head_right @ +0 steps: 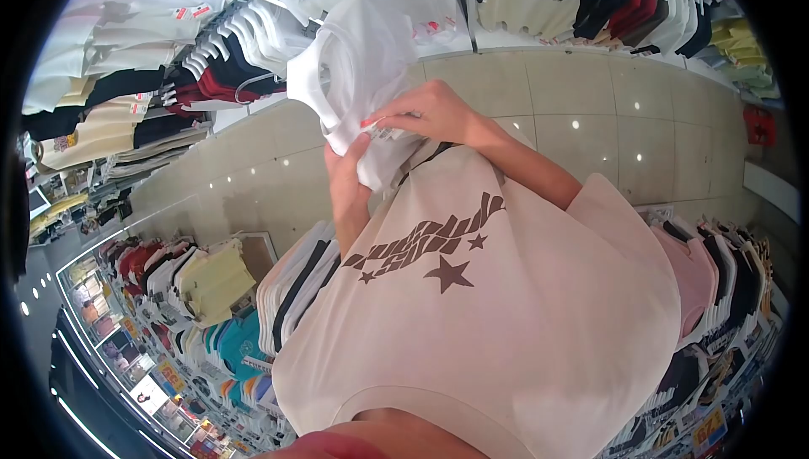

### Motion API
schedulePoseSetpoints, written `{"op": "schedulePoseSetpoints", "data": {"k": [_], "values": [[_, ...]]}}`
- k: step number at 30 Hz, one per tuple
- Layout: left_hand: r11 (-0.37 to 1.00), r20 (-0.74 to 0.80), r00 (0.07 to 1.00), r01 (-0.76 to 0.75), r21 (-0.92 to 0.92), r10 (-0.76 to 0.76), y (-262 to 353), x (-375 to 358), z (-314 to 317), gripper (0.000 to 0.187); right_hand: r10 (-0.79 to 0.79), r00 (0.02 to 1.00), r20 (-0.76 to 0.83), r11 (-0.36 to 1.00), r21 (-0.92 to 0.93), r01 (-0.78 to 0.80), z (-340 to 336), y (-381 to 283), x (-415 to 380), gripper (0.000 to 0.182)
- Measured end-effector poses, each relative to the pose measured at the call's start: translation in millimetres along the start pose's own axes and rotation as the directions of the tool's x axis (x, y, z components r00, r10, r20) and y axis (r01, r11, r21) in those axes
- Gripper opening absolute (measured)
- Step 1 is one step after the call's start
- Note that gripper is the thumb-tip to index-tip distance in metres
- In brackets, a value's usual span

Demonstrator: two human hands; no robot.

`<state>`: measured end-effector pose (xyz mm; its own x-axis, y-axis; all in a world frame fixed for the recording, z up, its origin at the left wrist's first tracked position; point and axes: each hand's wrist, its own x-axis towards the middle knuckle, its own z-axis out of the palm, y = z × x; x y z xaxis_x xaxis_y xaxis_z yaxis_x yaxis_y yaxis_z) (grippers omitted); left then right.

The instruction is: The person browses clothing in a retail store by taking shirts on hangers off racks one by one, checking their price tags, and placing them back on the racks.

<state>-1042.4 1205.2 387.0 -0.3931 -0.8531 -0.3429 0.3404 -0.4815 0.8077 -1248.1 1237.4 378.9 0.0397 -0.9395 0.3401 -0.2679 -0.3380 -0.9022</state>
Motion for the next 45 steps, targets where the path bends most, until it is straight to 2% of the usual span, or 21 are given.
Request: {"op": "schedulePoseSetpoints", "data": {"k": [3, 6, 9, 13, 15, 19, 21, 25, 28, 30, 33, 36, 39, 40, 43, 45], "values": [[1.000, -0.018, 1.000, -0.007, 0.013, 0.008, 1, -1, -4, 0.060, -0.023, 0.998, 0.052, 1.000, 0.009, 0.023, -1, -2, -1, 0.026], [0.999, -0.030, 0.999, -0.036, 0.010, 0.036, 2, -2, -7, 0.062, 0.076, 0.992, 0.100, 0.996, -0.056, -0.071, -4, -5, -3, 0.031], [0.998, -0.036, 0.997, -0.069, -0.005, 0.068, 2, -2, -9, 0.063, 0.216, 0.971, 0.101, 0.969, 0.101, -0.226, -3, -8, 1, 0.035], [0.998, -0.048, 0.997, -0.063, 0.018, 0.064, 2, -4, -15, 0.065, 0.257, 0.942, 0.215, 0.956, 0.085, -0.280, -2, -2, 5, 0.036], [0.998, -0.088, 0.994, -0.056, 0.020, 0.057, 4, -8, -12, 0.059, 0.269, 0.931, 0.246, 0.946, 0.115, -0.304, 1, 2, 5, 0.037], [0.998, -0.114, 0.993, -0.030, 0.048, 0.035, 2, -10, -17, 0.052, 0.259, 0.940, 0.223, 0.933, 0.193, -0.303, 7, -1, 13, 0.036], [0.999, -0.107, 0.994, -0.029, 0.042, 0.033, 2, -9, -21, 0.055, 0.279, 0.934, 0.222, 0.918, 0.223, -0.327, 13, -2, 18, 0.032], [0.999, -0.134, 0.991, -0.017, 0.048, 0.023, 7, -7, -28, 0.057, 0.242, 0.945, 0.220, 0.935, 0.207, -0.288, 24, 2, 26, 0.026], [0.996, -0.139, 0.990, -0.001, 0.092, 0.014, 11, 0, -38, 0.057, 0.255, 0.938, 0.236, 0.934, 0.192, -0.302, 33, 5, 33, 0.025], [0.986, -0.198, 0.980, 0.013, 0.164, 0.020, 19, 6, -39, 0.058, 0.276, 0.927, 0.253, 0.929, 0.177, -0.325, 36, 5, 43, 0.025], [0.957, -0.212, 0.974, -0.019, 0.288, 0.083, 34, 16, -48, 0.049, 0.298, 0.918, 0.260, 0.944, 0.063, -0.324, 41, 17, 58, 0.027], [0.890, -0.130, 0.985, -0.041, 0.454, 0.112, 55, 26, -72, 0.044, 0.331, 0.899, 0.288, 0.918, -0.317, -0.236, 39, 45, 70, 0.028], [0.781, -0.023, 0.988, -0.108, 0.615, 0.155, 74, 40, -94, 0.040, 0.396, 0.869, 0.297, 0.854, -0.468, -0.228, 23, 60, 86, 0.025], [0.737, 0.002, 0.989, -0.109, 0.667, 0.145, 83, 43, -99, 0.039, 0.467, 0.869, 0.164, 0.851, -0.348, -0.392, 21, 54, 93, 0.022], [0.601, 0.105, 0.991, -0.137, 0.788, 0.089, 104, 52, -120, 0.037, 0.179, 0.979, 0.096, 0.888, -0.445, -0.118, 5, 82, 103, 0.024], [0.524, 0.178, 0.984, -0.168, 0.835, 0.032, 113, 58, -135, 0.036, 0.123, 0.992, -0.018, 0.868, -0.482, -0.117, 4, 81, 123, 0.038]]}}
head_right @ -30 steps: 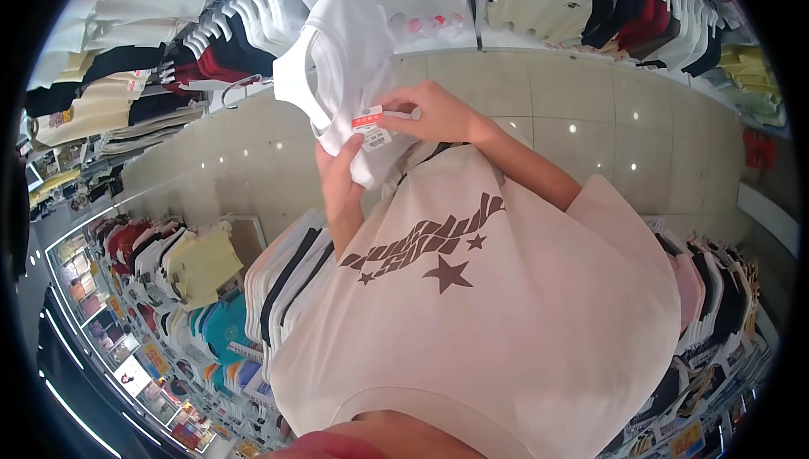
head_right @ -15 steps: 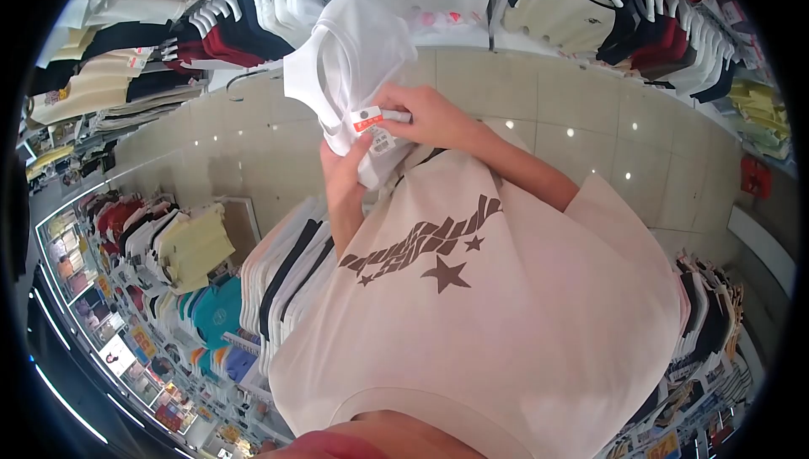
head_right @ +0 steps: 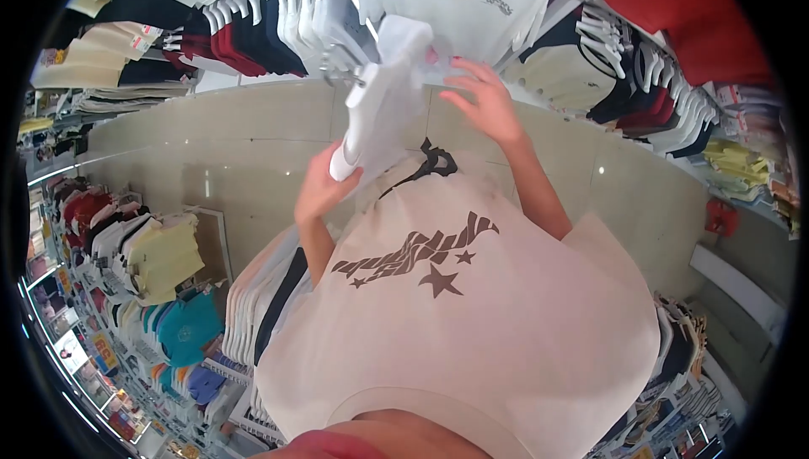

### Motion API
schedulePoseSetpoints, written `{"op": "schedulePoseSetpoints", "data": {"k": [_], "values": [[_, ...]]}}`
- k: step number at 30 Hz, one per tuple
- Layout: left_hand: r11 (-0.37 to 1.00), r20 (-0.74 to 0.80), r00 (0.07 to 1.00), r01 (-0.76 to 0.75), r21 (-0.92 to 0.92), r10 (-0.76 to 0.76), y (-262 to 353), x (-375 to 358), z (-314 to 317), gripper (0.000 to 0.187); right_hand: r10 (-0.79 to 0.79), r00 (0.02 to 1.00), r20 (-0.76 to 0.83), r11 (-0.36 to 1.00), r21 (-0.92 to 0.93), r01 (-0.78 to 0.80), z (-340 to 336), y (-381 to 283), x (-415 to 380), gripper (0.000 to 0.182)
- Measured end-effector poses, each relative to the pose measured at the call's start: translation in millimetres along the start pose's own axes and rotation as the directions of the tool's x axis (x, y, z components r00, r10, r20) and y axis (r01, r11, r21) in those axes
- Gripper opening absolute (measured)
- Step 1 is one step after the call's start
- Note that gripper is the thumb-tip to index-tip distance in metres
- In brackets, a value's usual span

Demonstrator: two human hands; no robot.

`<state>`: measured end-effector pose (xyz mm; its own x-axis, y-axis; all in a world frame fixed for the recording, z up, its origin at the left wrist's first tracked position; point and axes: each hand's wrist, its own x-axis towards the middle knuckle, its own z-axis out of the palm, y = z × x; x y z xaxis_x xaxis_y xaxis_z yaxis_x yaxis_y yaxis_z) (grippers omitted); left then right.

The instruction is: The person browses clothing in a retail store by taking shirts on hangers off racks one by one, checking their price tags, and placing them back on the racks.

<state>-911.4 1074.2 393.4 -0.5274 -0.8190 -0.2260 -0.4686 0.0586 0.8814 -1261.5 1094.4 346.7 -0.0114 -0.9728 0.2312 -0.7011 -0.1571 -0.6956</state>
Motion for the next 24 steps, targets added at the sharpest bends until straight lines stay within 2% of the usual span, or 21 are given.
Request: {"op": "schedulePoseSetpoints", "data": {"k": [2, 3, 4, 6, 7, 10, 11, 13, 14, 16, 17, 20, 22, 24], "values": [[0.997, 0.089, 0.996, -0.028, 0.070, 0.021, -9, 3, -15, 0.036, 0.021, 0.988, -0.154, 1.000, 0.017, -0.018, -9, -39, 26, 0.046], [0.996, 0.122, 0.991, -0.060, 0.071, 0.051, -12, 5, -23, 0.036, 0.012, 0.992, -0.123, 1.000, -0.003, -0.013, -7, -44, 36, 0.047], [0.993, 0.154, 0.985, -0.091, 0.072, 0.079, -15, 5, -32, 0.036, -0.061, 0.998, 0.033, 0.997, -0.045, 0.063, -3, -44, 46, 0.045], [0.991, 0.193, 0.975, -0.122, 0.056, 0.109, -22, 4, -48, 0.036, -0.174, 0.922, 0.346, 0.972, -0.092, 0.218, 5, -34, 56, 0.043], [0.991, 0.196, 0.974, -0.126, 0.038, 0.117, -26, 4, -56, 0.036, -0.073, 0.804, 0.591, 0.982, -0.099, 0.162, 13, -29, 65, 0.034], [0.996, 0.176, 0.980, -0.091, -0.011, 0.092, -45, 12, -81, 0.036, 0.174, 0.669, 0.723, 0.982, -0.181, -0.060, 37, -41, 81, 0.030], [0.997, 0.166, 0.984, -0.068, -0.031, 0.072, -54, 14, -87, 0.035, 0.190, 0.670, 0.717, 0.981, -0.159, -0.108, 43, -45, 85, 0.031], [0.999, 0.028, 0.998, -0.049, -0.006, 0.049, -78, 22, -93, 0.037, 0.222, 0.671, 0.708, 0.973, -0.114, -0.201, 52, -55, 94, 0.035], [0.999, -0.040, 0.999, -0.035, 0.007, 0.035, -92, 27, -96, 0.038, 0.255, 0.688, 0.679, 0.967, -0.171, -0.190, 55, -59, 100, 0.035], [0.994, -0.188, 0.977, -0.109, -0.012, 0.105, -122, 37, -99, 0.041, 0.320, 0.721, 0.615, 0.942, -0.286, -0.175, 59, -66, 109, 0.037], [0.990, -0.256, 0.958, -0.142, -0.019, 0.132, -139, 41, -97, 0.043, 0.382, 0.710, 0.591, 0.919, -0.323, -0.225, 60, -72, 114, 0.037], [0.995, -0.383, 0.918, -0.104, 0.010, 0.100, -216, 49, -99, 0.043, 0.517, 0.672, 0.531, 0.850, -0.415, -0.326, 63, -85, 130, 0.039], [0.998, -0.384, 0.921, 0.040, -0.056, -0.059, -284, 50, -98, 0.040, 0.548, 0.655, 0.520, 0.827, -0.452, -0.333, 71, -74, 136, 0.042], [0.974, -0.337, 0.914, 0.214, -0.071, -0.225, -353, 39, -91, 0.039, 0.517, 0.671, 0.532, 0.854, -0.372, -0.363, 84, -67, 136, 0.047]]}}
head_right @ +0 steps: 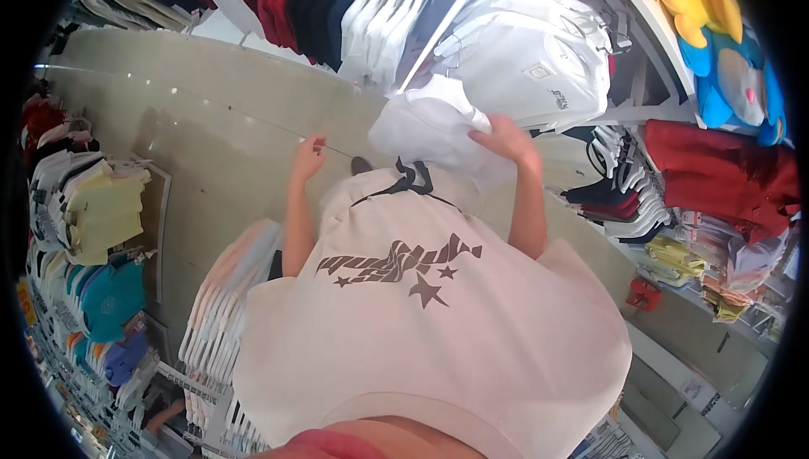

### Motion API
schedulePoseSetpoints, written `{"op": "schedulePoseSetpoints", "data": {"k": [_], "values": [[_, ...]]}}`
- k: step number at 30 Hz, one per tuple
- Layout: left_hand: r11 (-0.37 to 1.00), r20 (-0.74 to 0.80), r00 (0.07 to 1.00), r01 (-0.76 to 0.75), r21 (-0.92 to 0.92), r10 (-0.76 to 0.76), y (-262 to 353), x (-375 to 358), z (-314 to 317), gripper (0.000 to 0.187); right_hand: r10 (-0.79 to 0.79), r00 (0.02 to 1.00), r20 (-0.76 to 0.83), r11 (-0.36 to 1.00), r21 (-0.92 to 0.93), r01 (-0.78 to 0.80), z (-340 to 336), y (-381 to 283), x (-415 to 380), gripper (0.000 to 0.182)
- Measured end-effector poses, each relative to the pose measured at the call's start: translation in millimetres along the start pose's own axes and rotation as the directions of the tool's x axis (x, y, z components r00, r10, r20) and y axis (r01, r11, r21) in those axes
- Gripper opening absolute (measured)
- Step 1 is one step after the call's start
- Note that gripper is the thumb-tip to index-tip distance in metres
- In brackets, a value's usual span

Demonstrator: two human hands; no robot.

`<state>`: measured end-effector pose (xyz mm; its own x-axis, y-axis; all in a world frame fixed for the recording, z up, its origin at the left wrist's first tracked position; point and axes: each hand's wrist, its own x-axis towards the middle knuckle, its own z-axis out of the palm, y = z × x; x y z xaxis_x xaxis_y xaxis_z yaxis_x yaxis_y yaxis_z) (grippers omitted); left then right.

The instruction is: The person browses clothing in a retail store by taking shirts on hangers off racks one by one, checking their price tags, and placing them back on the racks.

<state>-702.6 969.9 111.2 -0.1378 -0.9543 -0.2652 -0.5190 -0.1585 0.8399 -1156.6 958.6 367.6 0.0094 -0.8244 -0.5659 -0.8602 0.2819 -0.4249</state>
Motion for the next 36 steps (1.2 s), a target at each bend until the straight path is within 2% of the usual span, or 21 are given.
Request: {"op": "schedulePoseSetpoints", "data": {"k": [1, 3, 4, 5, 8, 10, 12, 14, 17, 20, 23, 26, 27, 29, 32, 34, 35, 36], "values": [[0.994, 0.039, 0.995, 0.087, 0.059, -0.089, -35, 0, 3, 0.039, -0.019, 1.000, -0.004, 0.999, 0.043, 0.019, 7, 2, 7, 0.050], [0.966, 0.035, 0.985, 0.159, 0.205, -0.169, -111, -10, 19, 0.038, -0.058, 0.998, -0.005, 0.949, 0.310, 0.057, 30, 9, 27, 0.055], [0.969, 0.058, 0.978, 0.189, 0.162, -0.200, -137, -21, 25, 0.035, -0.076, 0.997, -0.003, 0.899, 0.433, 0.070, 36, 7, 34, 0.057], [0.968, 0.085, 0.969, 0.222, 0.118, -0.232, -161, -37, 33, 0.032, -0.079, 0.997, -0.004, 0.903, 0.424, 0.073, 37, -7, 35, 0.056], [0.870, 0.102, 0.896, 0.444, -0.212, -0.433, -226, -93, 65, 0.020, -0.058, 0.992, -0.116, 0.854, 0.509, 0.110, 58, -16, 61, 0.053], [0.635, 0.203, 0.690, 0.721, -0.277, -0.695, -229, -134, 73, 0.010, 0.009, 0.990, -0.138, 0.760, 0.645, 0.083, 68, -20, 80, 0.051], [0.402, 0.333, 0.535, 0.827, -0.392, -0.777, -242, -168, 86, 0.008, 0.050, 0.987, -0.153, 0.686, 0.723, 0.078, 70, -27, 98, 0.049], [0.335, 0.317, 0.463, 0.861, -0.384, -0.828, -247, -190, 113, 0.013, 0.053, 0.985, -0.167, 0.650, 0.754, 0.093, 66, -40, 117, 0.047], [0.347, 0.255, 0.498, 0.814, -0.465, -0.829, -225, -198, 129, 0.013, -0.006, 0.982, -0.191, 0.729, 0.671, 0.135, 70, -46, 152, 0.046], [0.414, 0.136, 0.569, 0.722, -0.555, -0.811, -210, -192, 134, 0.013, 0.055, 0.960, -0.273, 0.766, 0.628, 0.135, 94, -46, 186, 0.053], [0.470, 0.024, 0.620, 0.618, -0.630, -0.784, -208, -176, 140, 0.012, 0.045, 0.912, -0.409, 0.807, 0.552, 0.208, 126, -65, 198, 0.056], [0.525, -0.075, 0.658, 0.521, -0.673, -0.749, -210, -151, 136, 0.012, -0.050, 0.855, -0.515, 0.826, 0.460, 0.325, 147, -66, 229, 0.056], [0.539, -0.107, 0.666, 0.486, -0.688, -0.738, -214, -142, 130, 0.012, 0.011, 0.854, -0.520, 0.801, 0.516, 0.304, 146, -67, 240, 0.057], [0.583, -0.173, 0.693, 0.415, -0.699, -0.700, -223, -120, 110, 0.012, 0.040, 0.796, -0.604, 0.831, 0.463, 0.309, 136, -73, 263, 0.051], [0.628, -0.198, 0.707, 0.419, -0.656, -0.679, -229, -87, 68, 0.012, 0.090, 0.752, -0.653, 0.898, 0.380, 0.222, 111, -72, 298, 0.052], [0.641, -0.140, 0.693, 0.546, -0.539, -0.708, -213, -73, 32, 0.014, 0.150, 0.736, -0.660, 0.905, 0.392, 0.167, 92, -78, 311, 0.054], [0.647, -0.116, 0.686, 0.597, -0.474, -0.718, -206, -60, 14, 0.016, 0.149, 0.719, -0.679, 0.896, 0.400, 0.191, 85, -78, 322, 0.054], [0.604, -0.054, 0.669, 0.630, -0.489, -0.741, -211, -53, 2, 0.018, 0.152, 0.701, -0.696, 0.889, 0.407, 0.212, 81, -78, 331, 0.055]]}}
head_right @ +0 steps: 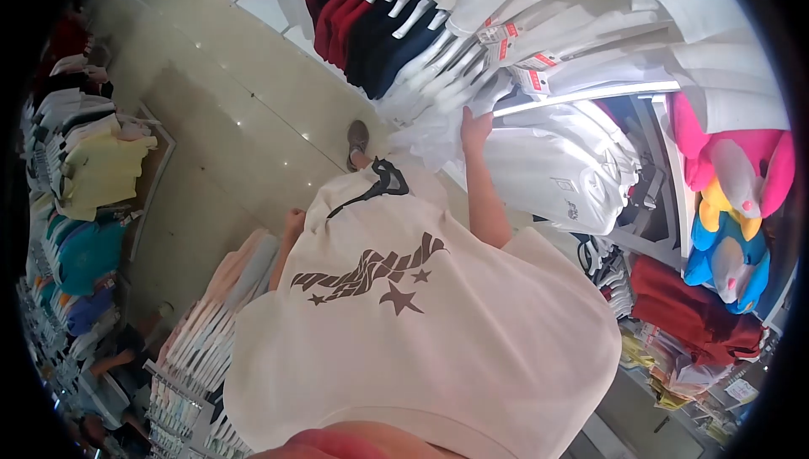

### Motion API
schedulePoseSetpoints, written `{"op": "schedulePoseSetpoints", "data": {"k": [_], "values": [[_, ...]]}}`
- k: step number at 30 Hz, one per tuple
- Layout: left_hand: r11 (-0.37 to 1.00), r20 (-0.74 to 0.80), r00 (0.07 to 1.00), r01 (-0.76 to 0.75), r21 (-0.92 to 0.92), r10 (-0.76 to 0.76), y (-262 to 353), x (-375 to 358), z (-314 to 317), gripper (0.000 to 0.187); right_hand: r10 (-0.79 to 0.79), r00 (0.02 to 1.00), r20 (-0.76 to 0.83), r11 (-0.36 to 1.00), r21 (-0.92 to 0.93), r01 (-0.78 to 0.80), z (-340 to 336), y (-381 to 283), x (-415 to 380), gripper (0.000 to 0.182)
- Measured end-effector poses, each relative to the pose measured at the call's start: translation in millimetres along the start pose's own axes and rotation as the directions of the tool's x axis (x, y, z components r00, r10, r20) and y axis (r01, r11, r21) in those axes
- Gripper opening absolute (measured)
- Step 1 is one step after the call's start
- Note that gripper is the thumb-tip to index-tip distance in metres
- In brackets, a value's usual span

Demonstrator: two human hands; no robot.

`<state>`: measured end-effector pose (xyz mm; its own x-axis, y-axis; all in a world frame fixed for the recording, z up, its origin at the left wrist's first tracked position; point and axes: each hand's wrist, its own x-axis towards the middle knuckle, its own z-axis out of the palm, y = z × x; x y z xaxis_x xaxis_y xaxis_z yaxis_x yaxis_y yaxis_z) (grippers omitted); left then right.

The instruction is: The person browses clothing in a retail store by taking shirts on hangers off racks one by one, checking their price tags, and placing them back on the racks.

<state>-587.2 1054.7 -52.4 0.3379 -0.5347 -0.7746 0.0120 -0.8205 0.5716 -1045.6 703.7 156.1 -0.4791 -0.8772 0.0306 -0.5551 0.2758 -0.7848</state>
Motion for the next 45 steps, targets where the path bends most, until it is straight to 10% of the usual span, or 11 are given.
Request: {"op": "schedulePoseSetpoints", "data": {"k": [5, 11, 14, 17, 20, 22, 24, 32, 45], "values": [[0.984, 0.074, 0.991, 0.117, -0.134, -0.108, 9, 64, -18, 0.024, -0.002, 0.999, -0.033, 0.991, -0.136, -0.003, 23, 12, 30, 0.060], [0.971, 0.047, 0.997, -0.067, 0.230, 0.058, 147, 12, -16, 0.022, 0.205, 0.975, 0.087, 0.853, -0.505, -0.134, 60, 62, 34, 0.061], [0.958, 0.040, 0.972, -0.233, 0.167, 0.230, 116, 62, -3, 0.021, 0.686, 0.474, 0.552, 0.657, -0.751, -0.075, 28, -4, 44, 0.056], [0.956, 0.033, 0.966, -0.259, 0.138, 0.257, 122, 79, -10, 0.021, 0.558, 0.268, 0.786, 0.828, -0.547, -0.119, 40, -32, 49, 0.049], [0.967, 0.030, 0.980, -0.201, 0.157, 0.199, 143, 89, -27, 0.021, 0.024, 0.455, 0.890, 0.859, 0.215, -0.466, 67, -93, 48, 0.047], [0.971, 0.019, 0.985, -0.170, 0.166, 0.170, 154, 95, -39, 0.021, -0.062, 0.683, 0.727, 0.764, 0.475, -0.436, 118, -101, 62, 0.059], [0.974, 0.009, 0.989, -0.145, 0.172, 0.145, 162, 100, -52, 0.021, 0.002, 0.902, 0.432, 0.919, 0.356, -0.172, 185, -78, 88, 0.064], [0.970, 0.039, 0.998, -0.065, 0.233, 0.057, 176, 131, -106, 0.020, 0.444, 0.876, 0.187, 0.836, 0.264, -0.480, 258, -91, 117, 0.057], [0.779, 0.368, 0.930, -0.240, 0.580, 0.013, 271, 287, -249, 0.019, 0.365, 0.910, -0.199, 0.855, 0.459, -0.242, 236, -154, -2, 0.021]]}}
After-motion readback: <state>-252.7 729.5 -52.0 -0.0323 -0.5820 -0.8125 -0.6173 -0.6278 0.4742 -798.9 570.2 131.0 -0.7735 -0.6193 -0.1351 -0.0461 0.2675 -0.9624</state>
